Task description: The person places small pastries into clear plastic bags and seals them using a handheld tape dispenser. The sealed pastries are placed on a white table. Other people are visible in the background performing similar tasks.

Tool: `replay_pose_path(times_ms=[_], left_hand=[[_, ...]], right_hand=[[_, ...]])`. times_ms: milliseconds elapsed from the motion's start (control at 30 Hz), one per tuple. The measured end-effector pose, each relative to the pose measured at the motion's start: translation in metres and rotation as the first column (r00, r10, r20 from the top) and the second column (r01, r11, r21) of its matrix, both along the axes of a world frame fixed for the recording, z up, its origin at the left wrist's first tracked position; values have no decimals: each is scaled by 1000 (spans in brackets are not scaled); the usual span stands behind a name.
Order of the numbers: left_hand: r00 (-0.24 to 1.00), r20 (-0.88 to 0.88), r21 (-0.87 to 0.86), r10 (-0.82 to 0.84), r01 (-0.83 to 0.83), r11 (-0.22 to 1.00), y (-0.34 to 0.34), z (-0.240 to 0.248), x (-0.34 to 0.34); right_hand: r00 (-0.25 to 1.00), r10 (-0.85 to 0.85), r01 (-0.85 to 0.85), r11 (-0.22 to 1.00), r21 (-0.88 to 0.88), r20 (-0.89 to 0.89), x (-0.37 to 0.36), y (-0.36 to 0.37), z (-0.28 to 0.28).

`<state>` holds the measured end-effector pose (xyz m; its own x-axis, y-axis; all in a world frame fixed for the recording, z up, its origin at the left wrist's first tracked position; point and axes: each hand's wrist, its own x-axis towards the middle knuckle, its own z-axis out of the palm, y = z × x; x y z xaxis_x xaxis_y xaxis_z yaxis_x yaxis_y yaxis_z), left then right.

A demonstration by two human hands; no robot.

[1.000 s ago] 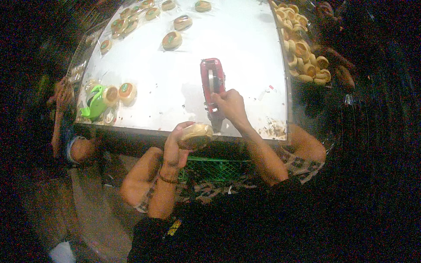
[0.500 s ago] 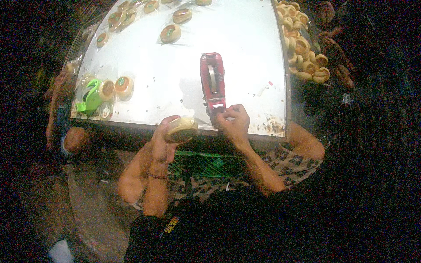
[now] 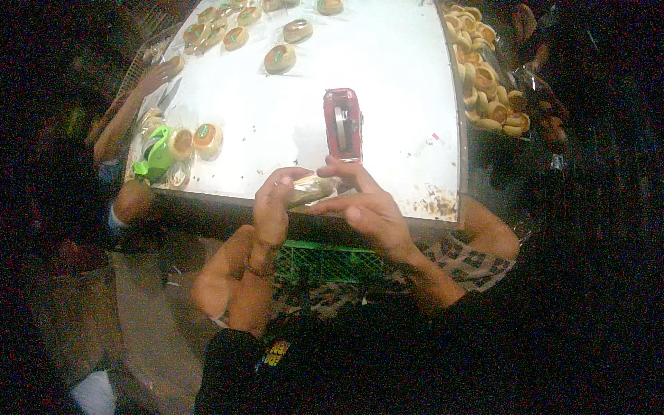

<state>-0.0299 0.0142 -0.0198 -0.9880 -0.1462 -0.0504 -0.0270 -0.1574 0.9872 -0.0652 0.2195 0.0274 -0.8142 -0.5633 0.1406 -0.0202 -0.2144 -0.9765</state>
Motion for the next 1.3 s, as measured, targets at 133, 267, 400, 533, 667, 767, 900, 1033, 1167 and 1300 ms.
replay_pose_path(times_ms=[133, 267, 400, 533, 667, 767, 900, 1033, 1167, 1300], left_hand=[[1000, 18, -175, -3, 6, 985, 3, 12, 3], [997, 61, -198, 48, -35, 980, -1, 14, 3], [998, 55, -126, 34, -27, 992, -3, 13, 1], [999, 37, -138, 32, -27, 990, -5, 11, 4], [999, 15, -95, 45, -44, 995, -10, -3, 10], [996, 82, 57, 43, -48, 997, -24, -23, 9], [919, 391, 497, 53, -259, 828, -67, -44, -6], [800, 393, 767, 453, -557, 318, -102, -57, -29], [947, 258, 449, 191, -293, 844, -78, -83, -93], [973, -228, -840, 32, -213, 499, -63, -100, -217]], right_hand=[[996, -32, 28, 999, 46, 87, -7, -18, -7], [995, -96, 99, 982, 163, -26, -12, -22, -18], [942, -133, 198, 962, 189, -308, -13, -16, -21], [894, -40, 205, 923, 327, -447, -15, -20, -27], [909, 58, 142, 888, 438, -413, -24, -36, -39], [812, 173, 241, 771, 589, -558, -29, -39, -44], [853, 128, 274, 713, 645, -505, -32, -32, -40], [863, 45, 300, 755, 583, -503, -38, -25, -34], [896, 4, 252, 819, 516, -445, -45, -23, -32], [851, 6, 326, 779, 536, -525, -46, -18, -31]])
